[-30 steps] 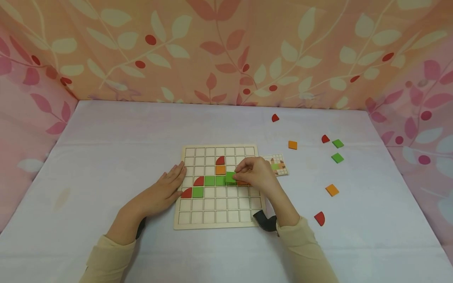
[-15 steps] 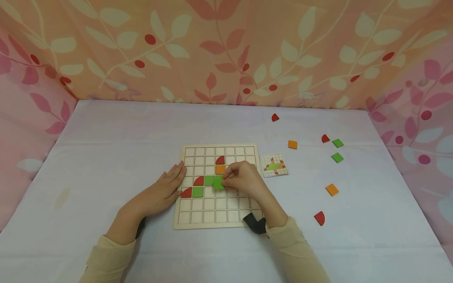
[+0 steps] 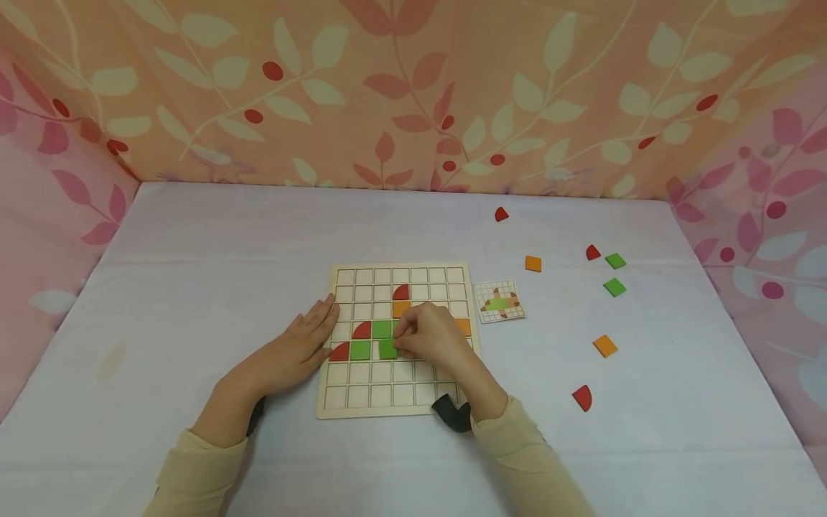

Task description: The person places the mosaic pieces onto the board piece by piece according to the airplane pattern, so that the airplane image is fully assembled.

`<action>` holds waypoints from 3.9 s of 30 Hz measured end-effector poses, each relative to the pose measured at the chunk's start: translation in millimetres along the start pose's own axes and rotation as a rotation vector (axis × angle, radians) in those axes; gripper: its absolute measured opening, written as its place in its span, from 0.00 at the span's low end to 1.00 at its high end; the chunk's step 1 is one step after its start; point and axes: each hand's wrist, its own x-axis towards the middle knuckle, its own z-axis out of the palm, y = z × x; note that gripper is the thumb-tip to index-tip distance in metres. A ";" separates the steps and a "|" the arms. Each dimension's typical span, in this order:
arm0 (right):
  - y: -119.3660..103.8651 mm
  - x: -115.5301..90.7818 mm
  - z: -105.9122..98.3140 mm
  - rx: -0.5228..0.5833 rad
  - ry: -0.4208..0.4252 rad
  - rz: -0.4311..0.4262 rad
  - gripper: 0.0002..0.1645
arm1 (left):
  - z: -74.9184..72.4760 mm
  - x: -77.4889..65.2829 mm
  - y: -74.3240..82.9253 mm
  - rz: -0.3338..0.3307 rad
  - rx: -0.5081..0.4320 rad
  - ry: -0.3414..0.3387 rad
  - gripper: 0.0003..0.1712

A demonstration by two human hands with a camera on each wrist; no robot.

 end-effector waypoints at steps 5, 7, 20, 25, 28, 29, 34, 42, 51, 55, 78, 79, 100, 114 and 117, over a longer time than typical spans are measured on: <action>-1.3 1.1 2.1 -0.021 -0.010 -0.008 0.02 | -1.4 -0.6 1.2 0.000 -0.003 0.000 0.36; -1.4 1.5 2.1 -0.016 -0.015 -0.009 0.02 | -1.7 -0.8 1.4 0.001 -0.003 0.000 0.36; -0.9 1.2 -0.5 0.066 -0.046 0.031 0.03 | -1.3 0.3 0.6 0.014 0.000 0.007 0.36; 0.6 0.6 -0.9 0.120 -0.068 0.037 0.03 | -0.1 0.8 -0.2 0.012 0.001 0.006 0.37; 2.6 0.4 -1.1 0.147 -0.099 0.036 0.04 | 0.1 0.7 -0.3 0.007 -0.004 0.002 0.37; 2.9 0.2 -1.0 0.156 -0.111 0.038 0.05 | 0.0 0.5 -0.2 0.005 -0.006 0.000 0.37; 4.4 -1.2 -1.1 0.177 -0.158 0.028 0.06 | 0.3 0.2 -0.7 0.004 -0.009 0.001 0.36; 13.8 -9.1 -15.9 0.195 -0.124 -0.010 0.09 | 0.4 0.5 -0.7 0.001 -0.010 0.004 0.36; 42.9 -29.7 -49.5 0.175 0.010 -0.005 0.13 | 1.0 -1.7 0.3 0.005 -0.004 0.002 0.36; 54.9 -38.8 -70.2 0.175 0.104 0.006 0.16 | 2.5 -2.1 -1.4 -0.001 -0.001 0.000 0.37; 112.3 -83.3 -166.2 0.547 0.441 -0.023 0.05 | -2.7 -2.6 0.0 -0.003 -0.003 0.003 0.36; 114.5 -84.8 -168.2 0.573 0.443 -0.032 0.05 | -2.6 -2.4 0.1 0.001 -0.001 0.004 0.36; 137.5 -102.6 -184.1 0.730 0.557 -0.003 0.07 | 1.9 1.4 -2.5 0.017 0.009 -0.002 0.36; 157.9 -107.9 -198.9 0.725 0.682 0.015 0.05 | 1.0 0.3 -2.4 0.035 0.009 0.021 0.36; 170.5 -107.4 -205.9 0.696 0.697 0.034 0.05 | 0.6 1.3 -1.6 0.036 0.006 0.021 0.36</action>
